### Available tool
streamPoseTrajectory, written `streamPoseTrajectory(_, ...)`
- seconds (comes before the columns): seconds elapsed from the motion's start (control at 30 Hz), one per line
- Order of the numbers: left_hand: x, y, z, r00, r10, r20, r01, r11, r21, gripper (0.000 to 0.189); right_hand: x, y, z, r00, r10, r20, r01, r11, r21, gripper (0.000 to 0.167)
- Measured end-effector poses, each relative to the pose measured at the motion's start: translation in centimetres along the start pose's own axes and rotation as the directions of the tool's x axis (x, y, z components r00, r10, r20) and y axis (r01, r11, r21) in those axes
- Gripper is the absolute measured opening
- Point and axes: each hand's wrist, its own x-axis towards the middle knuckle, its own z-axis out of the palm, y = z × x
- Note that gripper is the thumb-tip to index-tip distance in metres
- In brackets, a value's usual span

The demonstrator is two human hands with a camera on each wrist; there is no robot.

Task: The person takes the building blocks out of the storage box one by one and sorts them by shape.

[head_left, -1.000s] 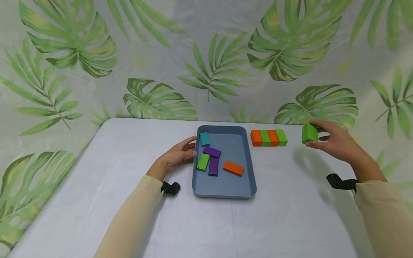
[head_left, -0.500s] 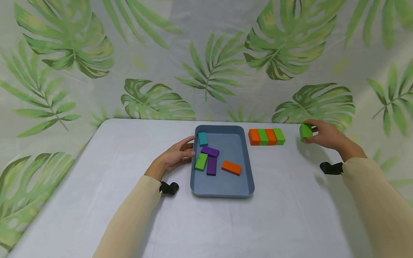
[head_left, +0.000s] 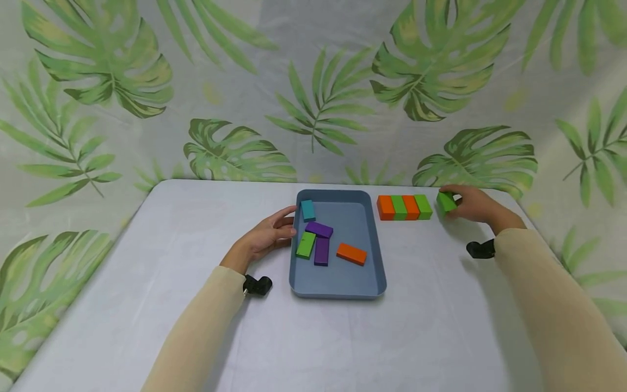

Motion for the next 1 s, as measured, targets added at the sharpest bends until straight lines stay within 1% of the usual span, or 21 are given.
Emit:
streamPoseTrajectory(0.1,0.0,-0.1,0.0,1.000,0.010,0.012,-0.010,1.000,0.008,0.074,0.3,0.0,0.2,1.000,0.016,0.016,-0.016,1.000,-0.005,0.077)
streamPoseTrajectory(0.23,0.0,-0.1,-0.1,1.000,0.007,0.008,-0.007,1.000,-0.002,0.074,0.5,-0.2,0.2,0.999,0.025,0.027,-0.026,1.000,0.011,0.077)
streamPoseTrajectory(0.43,0.1,-0.1,-0.2,1.000,-0.001,0.001,0.001,1.000,-0.011,0.074,0.4,-0.7,0.1,0.999,0.014,0.041,-0.018,0.996,0.082,0.078)
streamPoseTrajectory(0.7,0.2,-0.3,-0.1,1.000,-0.011,-0.009,0.011,1.000,0.005,0.073,0.7,-1.0,0.8,0.999,-0.005,0.040,-0.001,0.988,0.153,0.077)
streamPoseTrajectory(0.87,0.1,-0.3,-0.1,1.000,-0.014,-0.018,0.014,1.000,0.008,0.073,0.7,-1.3,0.9,0.999,-0.021,0.029,0.017,0.990,0.143,0.080)
streamPoseTrajectory(1.0,0.1,-0.2,0.0,1.000,-0.007,-0.015,0.007,1.000,0.009,0.073,0.5,-1.5,0.9,1.000,-0.015,0.025,0.011,0.992,0.127,0.079)
